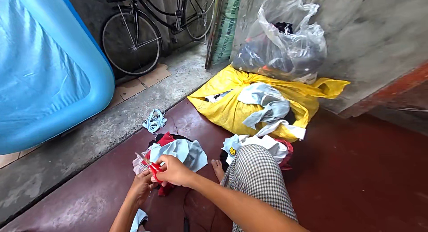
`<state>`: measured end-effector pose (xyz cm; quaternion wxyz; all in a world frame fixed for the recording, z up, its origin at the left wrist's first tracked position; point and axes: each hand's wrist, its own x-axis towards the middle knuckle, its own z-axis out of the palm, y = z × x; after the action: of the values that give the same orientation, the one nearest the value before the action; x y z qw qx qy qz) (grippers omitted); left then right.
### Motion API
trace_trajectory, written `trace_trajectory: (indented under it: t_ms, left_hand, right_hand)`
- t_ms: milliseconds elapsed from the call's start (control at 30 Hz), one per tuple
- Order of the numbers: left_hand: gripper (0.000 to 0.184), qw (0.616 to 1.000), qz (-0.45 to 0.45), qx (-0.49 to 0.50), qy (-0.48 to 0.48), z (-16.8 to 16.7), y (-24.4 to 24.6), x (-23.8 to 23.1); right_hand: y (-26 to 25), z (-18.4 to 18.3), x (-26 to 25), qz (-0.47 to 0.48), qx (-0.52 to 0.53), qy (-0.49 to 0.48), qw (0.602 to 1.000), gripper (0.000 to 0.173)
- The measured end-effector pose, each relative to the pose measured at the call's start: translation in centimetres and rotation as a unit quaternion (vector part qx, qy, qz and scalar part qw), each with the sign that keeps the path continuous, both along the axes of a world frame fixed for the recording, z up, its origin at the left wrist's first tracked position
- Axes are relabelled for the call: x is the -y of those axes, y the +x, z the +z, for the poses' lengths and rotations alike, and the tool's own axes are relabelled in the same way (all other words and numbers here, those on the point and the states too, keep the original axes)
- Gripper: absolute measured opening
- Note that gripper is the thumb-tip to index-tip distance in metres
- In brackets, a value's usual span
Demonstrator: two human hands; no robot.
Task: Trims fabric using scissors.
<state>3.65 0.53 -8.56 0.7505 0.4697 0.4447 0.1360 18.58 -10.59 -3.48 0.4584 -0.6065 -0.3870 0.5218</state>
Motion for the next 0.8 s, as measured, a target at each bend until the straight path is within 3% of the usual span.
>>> trace_trajectory:
  t_ms: [100, 233, 300, 367, 467, 633, 800]
  left_hand:
    - [0.007, 0.996, -0.032, -0.041, 0.073, -1.3, -0.2, 1.1]
    - [0.026, 0.977, -0.102, -0.056, 0.179, -5.9, -2.6, 1.0]
    - [0.028, 0.982, -0.103, -0.053, 0.151, -5.3, -2.7, 1.4]
    - [0.030, 0.993, -0.090, 0.027, 0.068, -5.2, -3.2, 0.9]
    - [0.032, 0.987, -0.066, 0.143, -0.015, -0.8, -1.4, 1.0]
    - [0.029, 0.987, -0.010, 0.141, 0.074, 5.2, 0.0, 0.0]
    - [0.039, 0.979, -0.007, 0.145, 0.144, 7.5, -0.3, -0.2]
  right_hand:
    - [-0.5, 1.5, -0.4, 0.019, 0.021, 0.028, 0.999, 0.042]
    - [-1.8, 3.0, -0.9, 0.042, 0.056, 0.061, 0.996, 0.037]
    - [-2.1, 3.5, -1.0, 0.063, 0.105, 0.077, 0.989, 0.035]
    - [-2.0, 3.9, -0.7, 0.074, 0.144, 0.078, 0.984, 0.033]
    - [-1.1, 4.2, 0.1, 0.048, 0.093, 0.081, 0.991, 0.034]
    - [0.7, 4.2, 1.7, -0.019, -0.062, 0.089, 0.994, 0.037]
    - [0.5, 4.0, 2.9, -0.074, -0.154, 0.012, 0.985, 0.034]
